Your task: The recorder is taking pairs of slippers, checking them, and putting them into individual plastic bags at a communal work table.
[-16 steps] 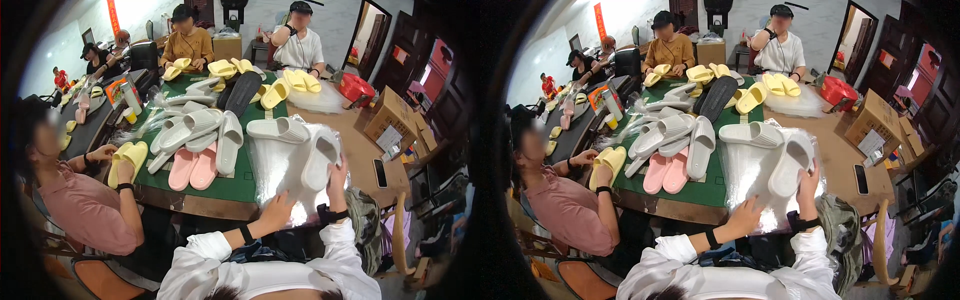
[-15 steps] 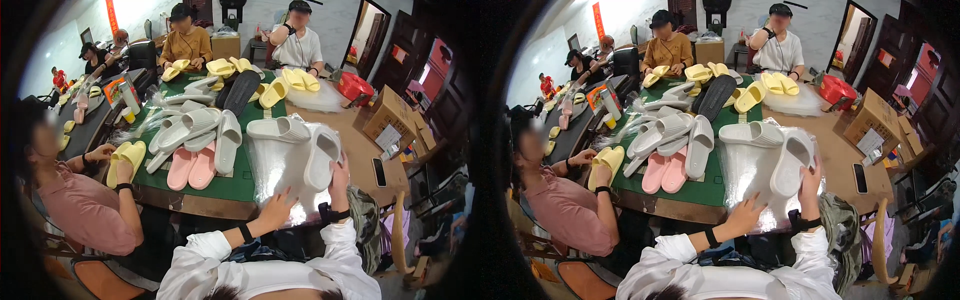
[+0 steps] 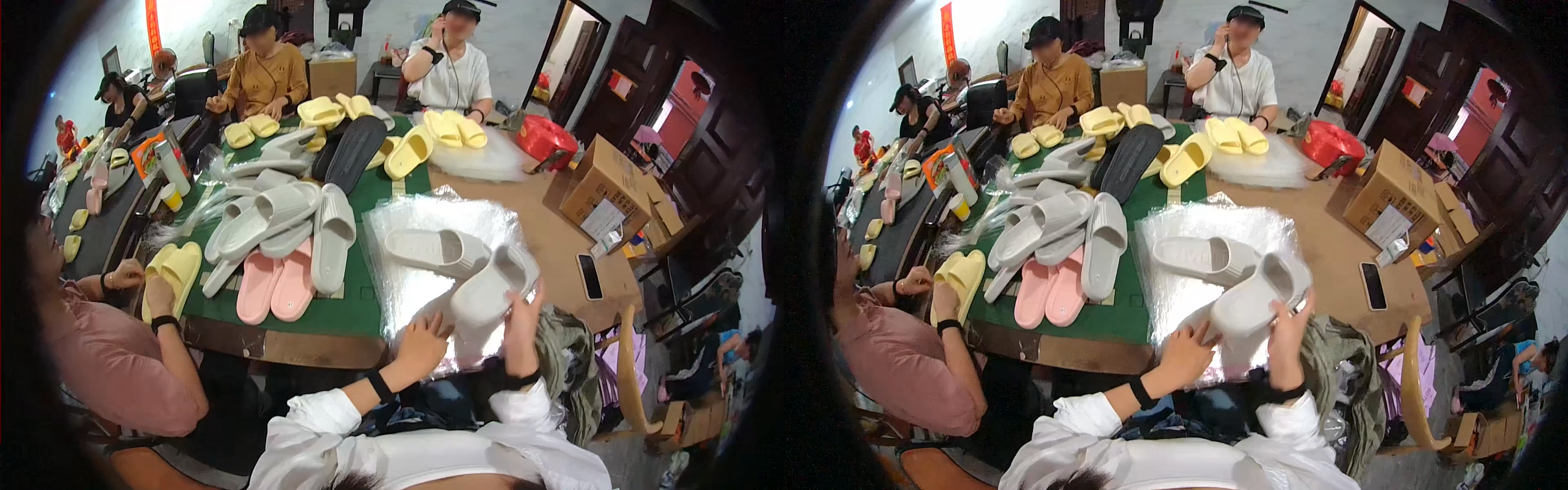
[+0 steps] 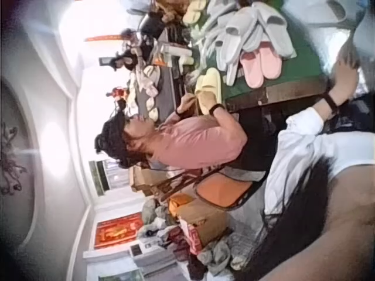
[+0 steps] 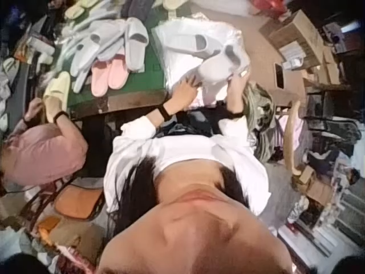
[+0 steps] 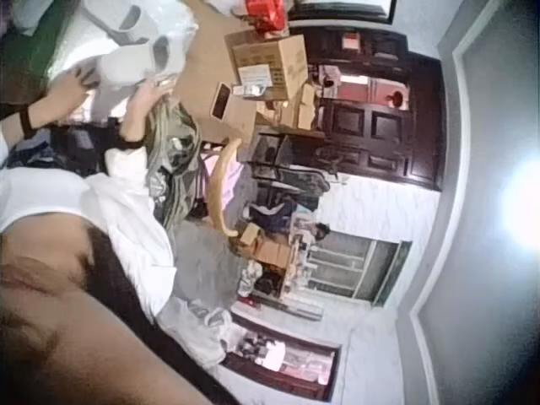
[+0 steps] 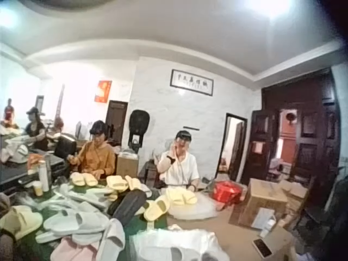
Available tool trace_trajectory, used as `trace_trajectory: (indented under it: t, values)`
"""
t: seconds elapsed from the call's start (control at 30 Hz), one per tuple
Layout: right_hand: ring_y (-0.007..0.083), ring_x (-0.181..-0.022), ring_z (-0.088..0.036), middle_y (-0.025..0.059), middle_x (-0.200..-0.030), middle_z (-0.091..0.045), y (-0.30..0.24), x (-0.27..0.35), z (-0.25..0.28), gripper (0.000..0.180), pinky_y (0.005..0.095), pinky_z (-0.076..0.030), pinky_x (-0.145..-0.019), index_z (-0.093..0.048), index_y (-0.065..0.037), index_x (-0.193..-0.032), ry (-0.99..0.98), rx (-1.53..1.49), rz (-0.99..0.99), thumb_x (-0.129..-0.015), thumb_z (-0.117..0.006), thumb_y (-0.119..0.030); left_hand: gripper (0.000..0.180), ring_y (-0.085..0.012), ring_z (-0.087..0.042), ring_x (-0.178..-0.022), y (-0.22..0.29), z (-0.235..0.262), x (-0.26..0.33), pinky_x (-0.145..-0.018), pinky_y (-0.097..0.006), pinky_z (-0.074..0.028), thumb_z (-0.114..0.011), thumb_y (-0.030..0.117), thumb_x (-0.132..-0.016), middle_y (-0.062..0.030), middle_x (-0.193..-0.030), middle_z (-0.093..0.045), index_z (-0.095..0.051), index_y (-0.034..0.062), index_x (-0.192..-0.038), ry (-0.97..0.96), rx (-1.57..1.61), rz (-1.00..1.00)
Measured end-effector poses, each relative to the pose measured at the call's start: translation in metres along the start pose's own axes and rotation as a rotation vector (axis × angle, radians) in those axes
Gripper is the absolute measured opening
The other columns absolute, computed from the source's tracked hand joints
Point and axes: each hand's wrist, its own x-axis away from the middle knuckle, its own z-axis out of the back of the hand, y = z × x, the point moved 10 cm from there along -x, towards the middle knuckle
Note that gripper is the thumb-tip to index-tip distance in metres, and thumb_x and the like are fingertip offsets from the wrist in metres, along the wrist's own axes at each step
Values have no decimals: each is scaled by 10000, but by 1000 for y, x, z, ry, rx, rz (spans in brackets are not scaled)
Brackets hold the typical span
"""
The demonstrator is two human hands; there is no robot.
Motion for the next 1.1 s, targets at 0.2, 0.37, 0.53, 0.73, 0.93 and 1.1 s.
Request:
trace_trajectory:
  t: [0.2, 0.37, 0.53, 0.73, 0.93, 1.1]
  values:
    - [174, -880, -555, 100, -1107, -480, 44, 48, -12, 858, 293, -496, -624, -97, -266, -1428, 1, -67, -84, -789, -592, 22, 298, -292, -553, -954, 1, -10, 1, -748, -439, -420, -607, 259, -785, -72, -1001, -613, -662, 140, -1053, -23, 66, 4]
    - [183, -770, -584, 120, -1058, -470, 67, 22, -12, 808, 330, -546, -627, -76, -228, -1416, -135, 203, -143, -837, -599, -19, 380, -267, -547, -910, -1, -14, 0, -705, -413, -434, -626, 284, -787, -62, -969, -601, -623, 167, -1149, -127, 44, 45]
    - [182, -732, -564, 132, -1001, -457, 55, 17, 4, 850, 339, -542, -619, -49, -208, -1421, 5, 97, -104, -819, -606, 15, 366, -225, -525, -869, 2, 5, 1, -672, -373, -408, -638, 248, -745, -30, -925, -591, -645, 135, -1092, 70, -10, -6]
    - [198, -618, -565, 70, -653, -547, 46, 8, 6, 408, 305, -454, -584, -492, -82, -1181, -223, 1064, 18, -817, -659, -159, 407, -231, -521, -933, 4, 8, -2, -706, -357, -423, -644, 262, -741, -76, -1108, -547, -630, 119, -1122, 87, -2, -31]
    - [264, -651, -588, 134, -731, -597, -39, 37, -112, 366, 365, -464, -626, -577, -89, -1171, -561, 964, 657, -852, -622, -263, 394, -272, -532, -925, 0, -10, 2, -725, -384, -425, -577, 275, -828, -158, -1251, -512, -604, 135, -1196, 13, -43, -14]
    - [347, -780, -648, 203, -837, -656, 28, 8, -173, 592, 437, -494, -679, -423, -80, -1339, -704, 1488, 458, -906, -476, -480, 436, -272, -495, -1003, 1, -13, 3, -741, -394, -398, -538, 279, -847, -153, -1250, -510, -551, 82, -1236, -15, -67, -29]
